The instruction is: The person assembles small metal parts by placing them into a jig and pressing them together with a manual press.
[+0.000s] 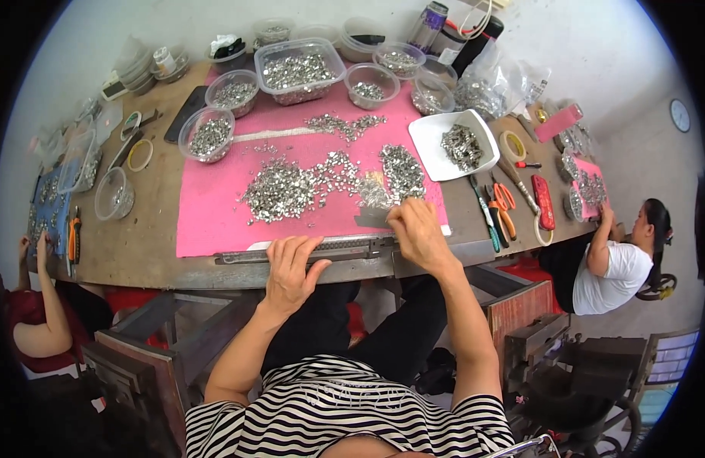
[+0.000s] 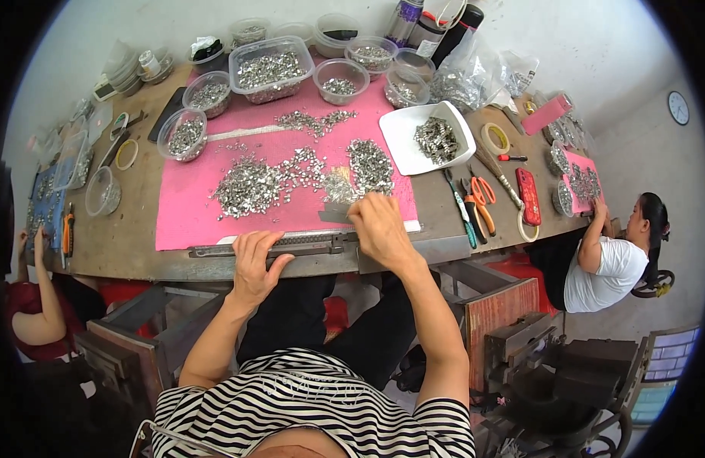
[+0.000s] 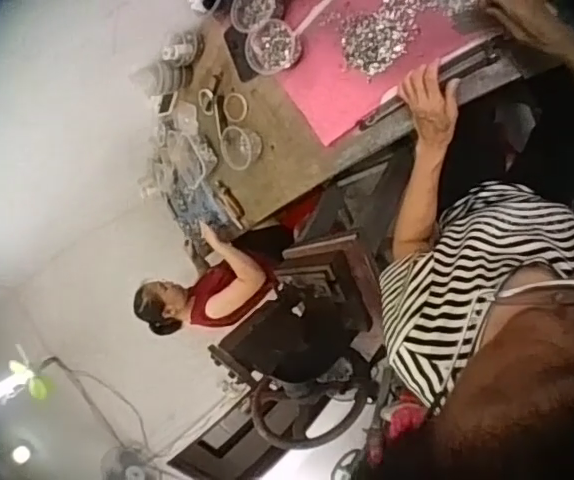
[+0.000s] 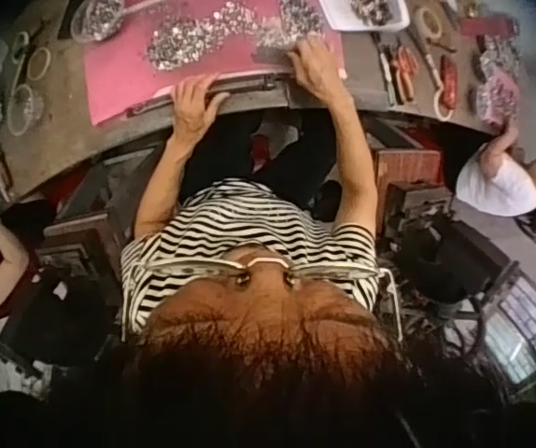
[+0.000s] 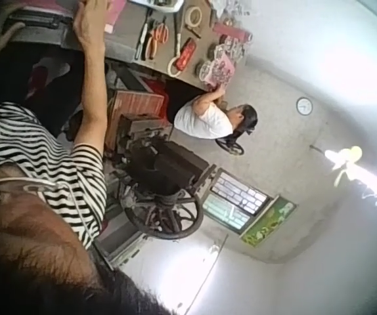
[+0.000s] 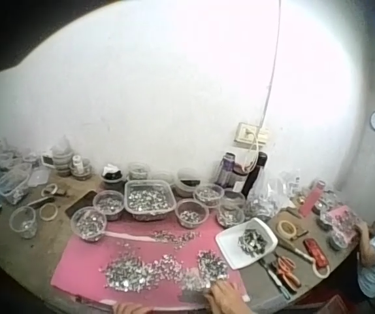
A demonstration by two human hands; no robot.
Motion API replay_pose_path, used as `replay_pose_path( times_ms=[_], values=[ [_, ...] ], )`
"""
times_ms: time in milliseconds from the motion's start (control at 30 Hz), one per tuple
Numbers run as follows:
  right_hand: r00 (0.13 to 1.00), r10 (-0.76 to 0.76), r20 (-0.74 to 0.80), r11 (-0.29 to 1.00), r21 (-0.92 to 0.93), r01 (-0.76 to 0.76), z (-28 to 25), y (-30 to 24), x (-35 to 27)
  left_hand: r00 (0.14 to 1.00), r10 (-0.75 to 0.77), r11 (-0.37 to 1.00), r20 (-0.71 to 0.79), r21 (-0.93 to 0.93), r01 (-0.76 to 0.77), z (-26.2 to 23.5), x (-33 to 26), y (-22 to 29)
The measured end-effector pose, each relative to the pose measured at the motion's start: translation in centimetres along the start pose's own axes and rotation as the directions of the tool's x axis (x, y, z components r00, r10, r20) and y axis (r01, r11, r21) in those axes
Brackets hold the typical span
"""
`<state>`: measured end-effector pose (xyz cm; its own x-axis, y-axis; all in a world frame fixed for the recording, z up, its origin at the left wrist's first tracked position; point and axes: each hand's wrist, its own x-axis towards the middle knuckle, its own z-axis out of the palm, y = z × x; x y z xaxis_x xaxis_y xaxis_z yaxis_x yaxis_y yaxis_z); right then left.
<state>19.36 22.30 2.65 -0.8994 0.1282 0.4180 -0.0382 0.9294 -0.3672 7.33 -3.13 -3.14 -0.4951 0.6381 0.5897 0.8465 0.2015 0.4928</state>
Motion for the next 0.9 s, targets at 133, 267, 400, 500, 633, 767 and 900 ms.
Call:
replay_pose_path(
  times_ms=[133, 267, 400, 500, 633, 767, 900],
  values=[
    [0.993, -0.114, 0.033, 0.993, 0.036, 0.112, 1.7, -2.5, -1.3, 1.000, 0.005, 1.000, -0.002, -0.007, -0.005, 0.2, 0.2, 0.2],
    [0.991, -0.107, 0.084, 0.993, -0.034, 0.111, 1.7, -3.4, -1.0, 1.000, 0.000, 1.000, -0.001, -0.013, 0.000, 0.2, 0.1, 0.2],
    [0.974, -0.144, 0.172, 0.978, -0.123, 0.167, 1.5, -3.7, -0.7, 1.000, 0.004, 1.000, -0.008, -0.005, -0.004, 0.1, 0.1, 0.0],
    [0.983, -0.128, 0.135, 0.991, -0.032, 0.133, 1.9, -3.0, -1.1, 1.000, -0.008, 1.000, 0.006, -0.011, 0.008, -0.1, 0.2, -0.1],
    [0.991, 0.130, 0.018, 0.919, 0.374, -0.127, 2.0, -2.6, -1.8, 0.999, -0.015, 0.998, 0.038, 0.057, 0.013, -2.3, 0.5, 0.0],
    [0.976, 0.201, -0.080, 0.939, 0.299, -0.169, 3.4, -3.5, -2.4, 0.996, -0.060, 0.992, 0.064, 0.113, 0.053, -2.7, -0.6, -1.7],
    [0.962, 0.244, -0.122, 0.937, 0.285, -0.202, 4.4, -4.5, -2.9, 0.990, -0.107, 0.993, 0.091, 0.049, 0.103, -2.8, -0.8, -1.6]
  ],
)
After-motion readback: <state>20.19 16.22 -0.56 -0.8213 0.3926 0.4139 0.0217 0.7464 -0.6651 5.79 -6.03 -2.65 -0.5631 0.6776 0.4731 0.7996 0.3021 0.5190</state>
